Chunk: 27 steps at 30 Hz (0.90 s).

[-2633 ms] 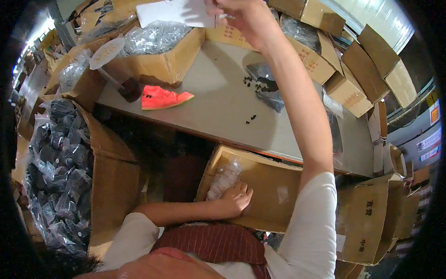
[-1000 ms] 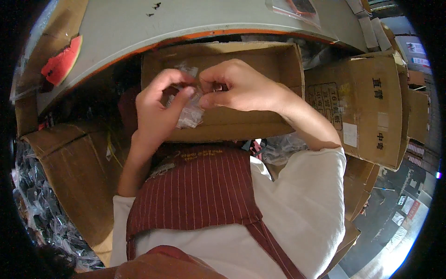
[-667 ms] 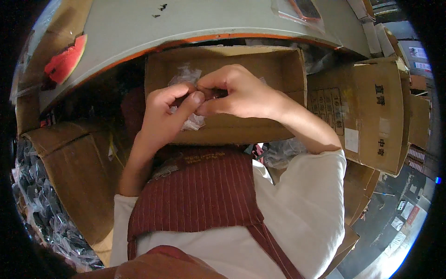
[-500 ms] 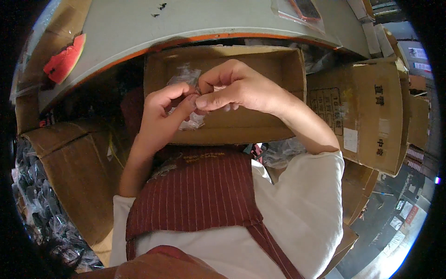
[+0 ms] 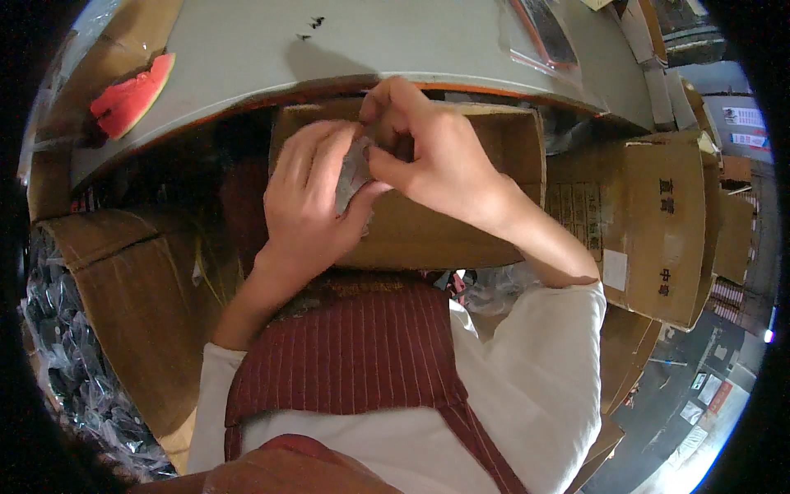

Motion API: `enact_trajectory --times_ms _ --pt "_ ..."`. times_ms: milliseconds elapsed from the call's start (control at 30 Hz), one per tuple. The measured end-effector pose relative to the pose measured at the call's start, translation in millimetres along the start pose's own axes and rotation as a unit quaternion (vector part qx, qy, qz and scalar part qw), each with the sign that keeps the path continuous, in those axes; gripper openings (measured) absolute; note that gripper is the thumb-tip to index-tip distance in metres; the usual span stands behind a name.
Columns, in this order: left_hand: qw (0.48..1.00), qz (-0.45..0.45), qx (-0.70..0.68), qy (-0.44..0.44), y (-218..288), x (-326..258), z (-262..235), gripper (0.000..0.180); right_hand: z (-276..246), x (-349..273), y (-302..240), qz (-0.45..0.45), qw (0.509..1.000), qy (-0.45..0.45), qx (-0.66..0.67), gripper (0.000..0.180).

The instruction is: The person packs small hardware pieces into plastic bags by hand, seals the bags, and places them into a cardboard box.

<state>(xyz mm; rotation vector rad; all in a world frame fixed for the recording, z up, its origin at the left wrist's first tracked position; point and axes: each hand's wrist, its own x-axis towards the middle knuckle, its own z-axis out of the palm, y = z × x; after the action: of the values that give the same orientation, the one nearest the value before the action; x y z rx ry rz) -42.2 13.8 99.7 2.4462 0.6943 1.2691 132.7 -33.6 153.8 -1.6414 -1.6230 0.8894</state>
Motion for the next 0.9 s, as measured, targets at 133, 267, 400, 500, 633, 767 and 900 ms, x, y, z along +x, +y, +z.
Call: enact_trajectory --times_ms 133,267,400,500,633,767,900 --pt "1.000 -0.017 -0.018 -0.001 -12 -2 0 0.043 3 10 6 -0.019 1.000 -0.009 -0.015 0.031" --pt "0.998 -0.051 -0.037 0.028 -32 -5 2 0.036 -13 42 -2 -0.043 0.995 -0.043 -0.083 0.026" --pt "0.993 -0.109 -0.043 0.001 -45 -6 9 0.032 -30 134 5 -0.232 0.941 0.089 -0.229 0.021" --pt "0.986 -0.162 -0.035 -0.031 -44 -6 11 0.033 -31 205 5 -0.245 0.868 0.142 -0.409 0.022" --pt "0.980 -0.194 -0.037 -0.039 -47 -10 14 0.032 -20 254 16 -0.220 0.837 0.120 -0.486 0.019" --pt "0.978 -0.194 -0.065 -0.026 -57 -15 15 0.034 -23 251 18 -0.254 0.847 0.149 -0.443 0.020" --pt "0.977 -0.198 -0.076 0.001 -63 -19 12 0.035 -33 207 6 -0.242 0.937 0.046 -0.248 0.019"
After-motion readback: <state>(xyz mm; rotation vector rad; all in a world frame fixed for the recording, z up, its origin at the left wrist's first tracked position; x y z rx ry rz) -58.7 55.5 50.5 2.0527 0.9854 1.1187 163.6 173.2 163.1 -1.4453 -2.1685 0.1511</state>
